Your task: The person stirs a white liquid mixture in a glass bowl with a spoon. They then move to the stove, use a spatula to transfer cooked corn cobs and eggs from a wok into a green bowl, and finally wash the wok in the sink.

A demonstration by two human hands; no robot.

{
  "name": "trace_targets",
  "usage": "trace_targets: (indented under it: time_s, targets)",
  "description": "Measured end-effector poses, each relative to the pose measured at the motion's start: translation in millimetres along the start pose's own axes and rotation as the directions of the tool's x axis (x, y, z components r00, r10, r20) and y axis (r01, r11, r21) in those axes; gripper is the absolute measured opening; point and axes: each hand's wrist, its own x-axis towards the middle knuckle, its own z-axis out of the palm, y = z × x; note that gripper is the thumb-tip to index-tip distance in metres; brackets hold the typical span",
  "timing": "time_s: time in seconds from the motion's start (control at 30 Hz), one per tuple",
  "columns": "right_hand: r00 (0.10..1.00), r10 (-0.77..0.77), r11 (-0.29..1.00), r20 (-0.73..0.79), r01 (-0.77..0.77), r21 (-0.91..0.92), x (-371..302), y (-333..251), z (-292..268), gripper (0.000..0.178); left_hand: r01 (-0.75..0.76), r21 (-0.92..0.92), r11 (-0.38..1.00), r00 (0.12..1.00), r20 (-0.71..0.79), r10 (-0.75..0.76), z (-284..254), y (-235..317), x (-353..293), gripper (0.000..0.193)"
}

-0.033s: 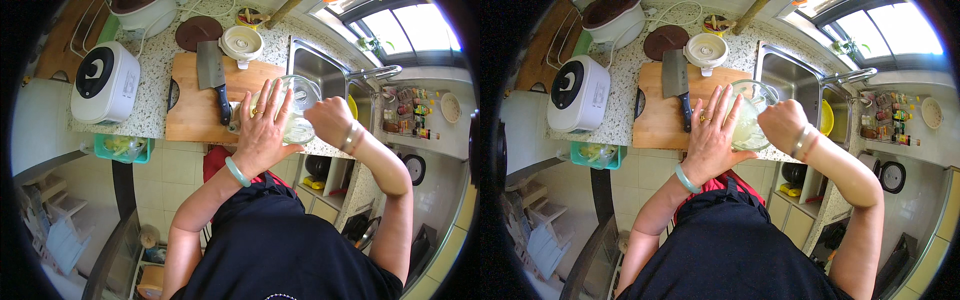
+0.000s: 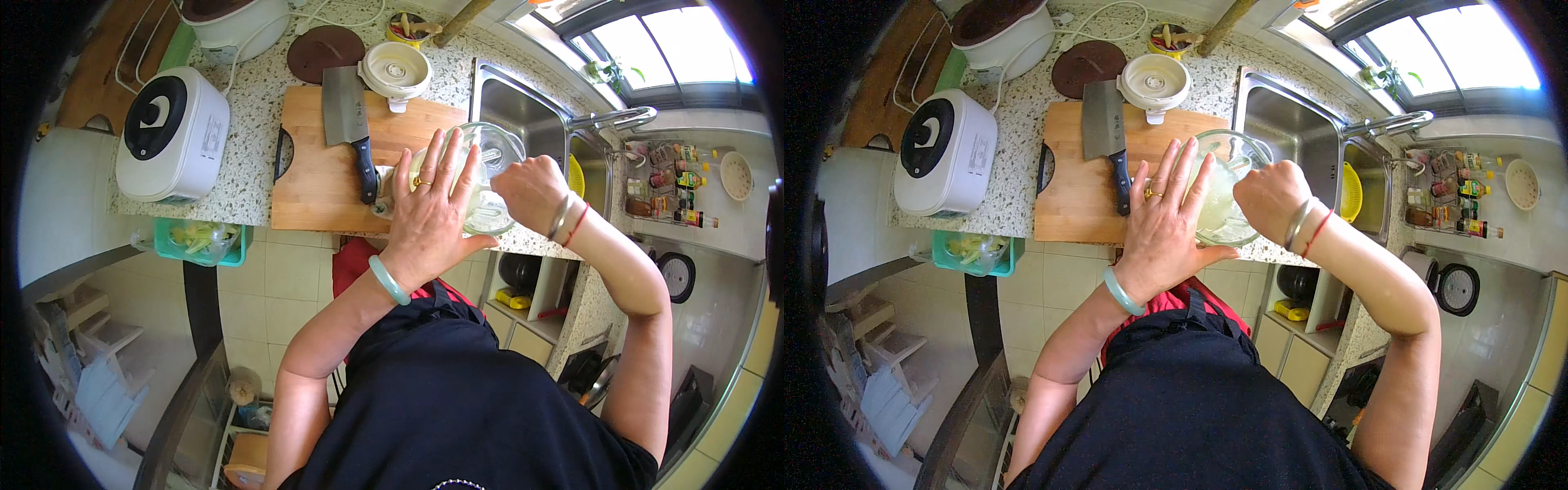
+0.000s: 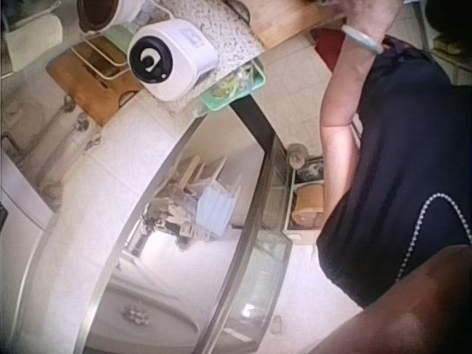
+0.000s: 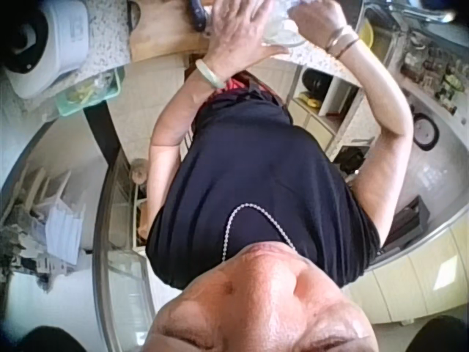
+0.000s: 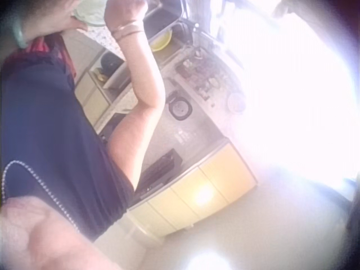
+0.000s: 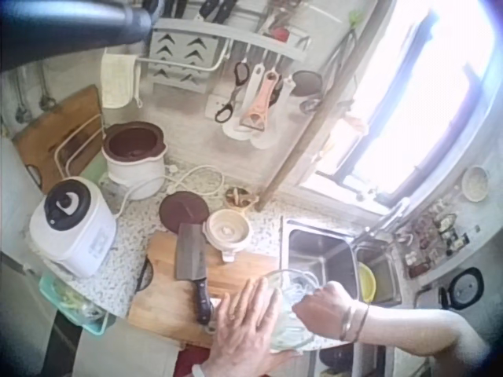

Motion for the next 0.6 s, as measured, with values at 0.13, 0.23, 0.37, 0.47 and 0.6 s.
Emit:
trace_targets:
  time_s: [0.13,0.23,0.37,0.47,0.6]
  targets:
    - [0.997,-0.038,0.984,0.072,0.025,0.177,-11.0,16.8,-14.3,0.014,0.008,-0.034,0.999,1.0,-0.014,-0.009,-2.0,-1.9,-2.0,0.116]
    - [0.994,-0.072,0.916,-0.082,0.098,0.389,-53.0,31.6,-54.1,0.02,0.016,-0.044,0.999,1.0,-0.012,-0.017,-3.9,3.3,-1.2,0.115]
    - [0.988,-0.142,0.877,-0.052,0.15,0.456,-49.6,33.8,-51.4,0.015,-0.002,-0.024,1.0,1.0,-0.001,0.002,-1.8,3.9,0.9,0.113]
    - [0.976,-0.215,0.926,-0.032,0.214,0.311,-21.9,14.8,-6.2,0.009,-0.035,-0.024,0.999,0.999,0.015,0.035,-1.8,7.4,2.5,0.111]
    - [0.98,-0.197,0.944,0.017,0.185,0.273,-15.5,22.0,-9.9,0.013,-0.031,-0.021,0.999,0.999,0.022,0.032,-0.7,5.0,1.1,0.11]
